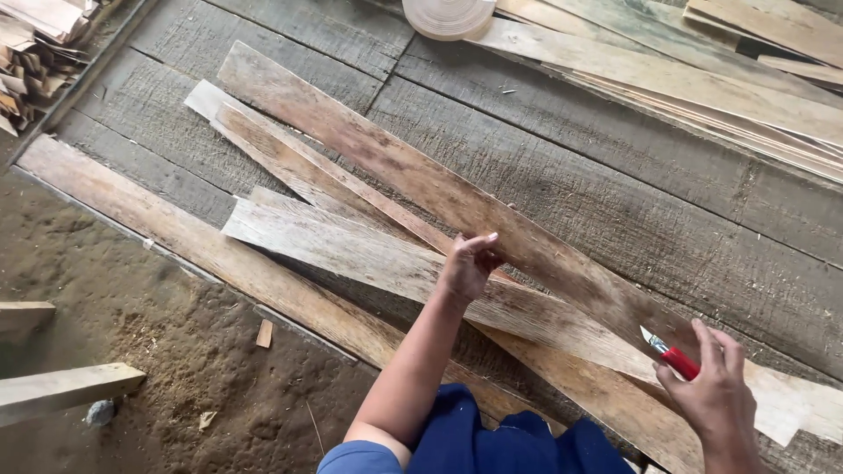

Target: The person uses a red utility knife to shave thin strips from several wooden planks on a wooden floor. They repeatedly pick up planks, shave along the edges, and place the planks back down, accumulating wood shavings.

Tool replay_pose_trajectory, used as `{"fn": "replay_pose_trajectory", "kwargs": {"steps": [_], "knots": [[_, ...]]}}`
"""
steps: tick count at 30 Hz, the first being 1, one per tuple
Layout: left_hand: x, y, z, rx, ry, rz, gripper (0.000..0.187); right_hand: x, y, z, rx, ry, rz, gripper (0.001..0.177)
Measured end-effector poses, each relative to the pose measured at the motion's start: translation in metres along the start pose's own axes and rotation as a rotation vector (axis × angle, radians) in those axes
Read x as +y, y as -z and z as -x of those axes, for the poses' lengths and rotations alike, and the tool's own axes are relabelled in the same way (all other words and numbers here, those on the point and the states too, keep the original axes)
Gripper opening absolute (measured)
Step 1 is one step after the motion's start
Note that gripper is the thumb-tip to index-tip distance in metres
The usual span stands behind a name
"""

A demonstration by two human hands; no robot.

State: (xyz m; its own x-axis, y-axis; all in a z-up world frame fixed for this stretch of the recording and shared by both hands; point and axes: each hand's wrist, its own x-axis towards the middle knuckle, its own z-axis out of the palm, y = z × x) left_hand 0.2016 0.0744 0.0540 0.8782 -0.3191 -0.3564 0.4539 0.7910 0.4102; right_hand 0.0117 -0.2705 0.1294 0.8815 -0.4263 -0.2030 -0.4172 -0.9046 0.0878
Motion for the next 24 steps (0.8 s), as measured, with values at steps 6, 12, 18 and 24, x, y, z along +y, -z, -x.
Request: {"fn": "replay_pose_trajectory", "kwargs": {"steps": [6, 12, 18, 24], "knots": [[0.015, 0.006, 0.013, -0.105, -0.053, 0.057, 0.03, -0.018, 0.022, 0.022, -0.206, 0.057, -0.012, 0.1], [0.047, -0.012, 0.057, -0.434, -0.157, -0.012, 0.081, -0.024, 0.051, 0.04, -0.304, -0.039, -0.06, 0.052], [0.046, -0.01, 0.075, 0.096, -0.269, -0.119, 0.025, -0.035, 0.054, 0.046, 0.17, 0.281, -0.212, 0.019], [0.047, 0.006, 0.05, 0.4, -0.249, -0.151, 0.025, -0.095, 0.078, 0.05, -0.133, 0.23, -0.028, 0.108]]}}
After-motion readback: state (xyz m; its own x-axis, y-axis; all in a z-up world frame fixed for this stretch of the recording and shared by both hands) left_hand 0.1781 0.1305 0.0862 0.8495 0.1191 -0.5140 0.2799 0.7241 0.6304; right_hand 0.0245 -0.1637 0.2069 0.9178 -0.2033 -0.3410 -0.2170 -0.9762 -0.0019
